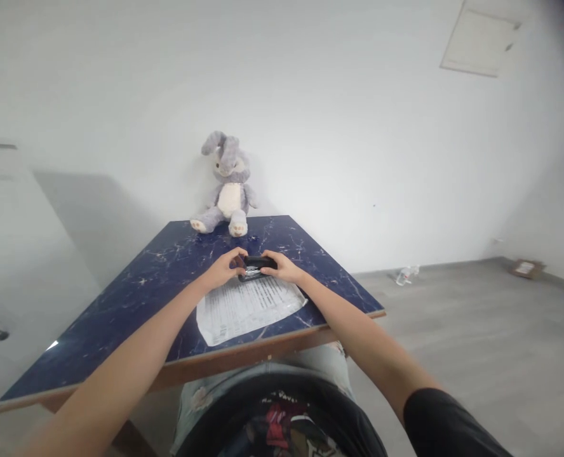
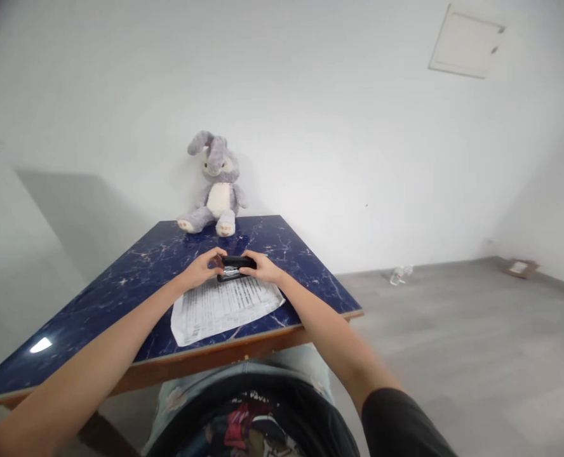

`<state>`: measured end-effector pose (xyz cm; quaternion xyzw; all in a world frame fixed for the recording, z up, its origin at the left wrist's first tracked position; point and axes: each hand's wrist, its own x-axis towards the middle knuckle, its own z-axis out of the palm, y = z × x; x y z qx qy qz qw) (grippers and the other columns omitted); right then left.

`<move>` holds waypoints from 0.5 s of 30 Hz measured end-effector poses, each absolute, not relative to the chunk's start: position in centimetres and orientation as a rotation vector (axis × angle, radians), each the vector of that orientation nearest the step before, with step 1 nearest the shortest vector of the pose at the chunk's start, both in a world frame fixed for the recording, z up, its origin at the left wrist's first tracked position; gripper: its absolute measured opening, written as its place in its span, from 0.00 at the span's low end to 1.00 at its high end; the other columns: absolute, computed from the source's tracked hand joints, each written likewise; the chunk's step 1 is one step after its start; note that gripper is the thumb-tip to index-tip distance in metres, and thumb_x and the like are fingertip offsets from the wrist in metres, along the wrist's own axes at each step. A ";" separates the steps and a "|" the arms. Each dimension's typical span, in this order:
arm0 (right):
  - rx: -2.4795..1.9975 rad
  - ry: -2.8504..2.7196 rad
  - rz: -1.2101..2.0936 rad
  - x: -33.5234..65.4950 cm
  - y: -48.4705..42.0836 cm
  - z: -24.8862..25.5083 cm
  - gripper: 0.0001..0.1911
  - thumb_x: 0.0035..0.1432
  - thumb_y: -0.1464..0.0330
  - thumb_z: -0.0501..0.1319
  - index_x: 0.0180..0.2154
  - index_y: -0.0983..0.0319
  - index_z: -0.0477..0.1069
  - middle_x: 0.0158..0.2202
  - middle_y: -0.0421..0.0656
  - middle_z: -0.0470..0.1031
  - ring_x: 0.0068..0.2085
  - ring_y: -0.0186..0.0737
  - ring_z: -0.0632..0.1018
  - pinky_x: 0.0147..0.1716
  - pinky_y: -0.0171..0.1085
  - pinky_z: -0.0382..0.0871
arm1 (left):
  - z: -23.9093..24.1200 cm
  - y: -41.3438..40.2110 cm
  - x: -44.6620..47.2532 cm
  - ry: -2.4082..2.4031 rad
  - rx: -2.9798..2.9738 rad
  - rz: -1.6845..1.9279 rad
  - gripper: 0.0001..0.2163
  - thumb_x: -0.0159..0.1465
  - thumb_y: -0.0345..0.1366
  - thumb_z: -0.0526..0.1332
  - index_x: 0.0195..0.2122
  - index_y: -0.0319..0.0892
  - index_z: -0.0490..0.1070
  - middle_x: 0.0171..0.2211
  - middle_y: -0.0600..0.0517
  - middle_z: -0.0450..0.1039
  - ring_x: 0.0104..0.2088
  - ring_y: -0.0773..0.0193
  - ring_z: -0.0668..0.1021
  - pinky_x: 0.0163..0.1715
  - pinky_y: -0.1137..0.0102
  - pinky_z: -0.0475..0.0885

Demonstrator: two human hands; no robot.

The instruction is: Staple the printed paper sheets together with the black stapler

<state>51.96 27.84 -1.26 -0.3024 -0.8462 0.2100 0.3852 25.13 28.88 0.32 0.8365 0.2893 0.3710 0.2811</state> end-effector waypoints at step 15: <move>-0.758 -2.347 0.555 52.2 27.1 -0.8 0.23 0.54 0.50 0.73 0.37 0.62 0.72 0.31 0.37 0.72 0.32 0.36 0.70 0.34 0.34 0.62 | -1.3 31.6 23.2 1.020 2.370 0.967 0.15 0.60 0.47 0.68 0.42 0.43 0.80 0.40 0.47 0.80 0.38 0.56 0.79 0.43 0.63 0.72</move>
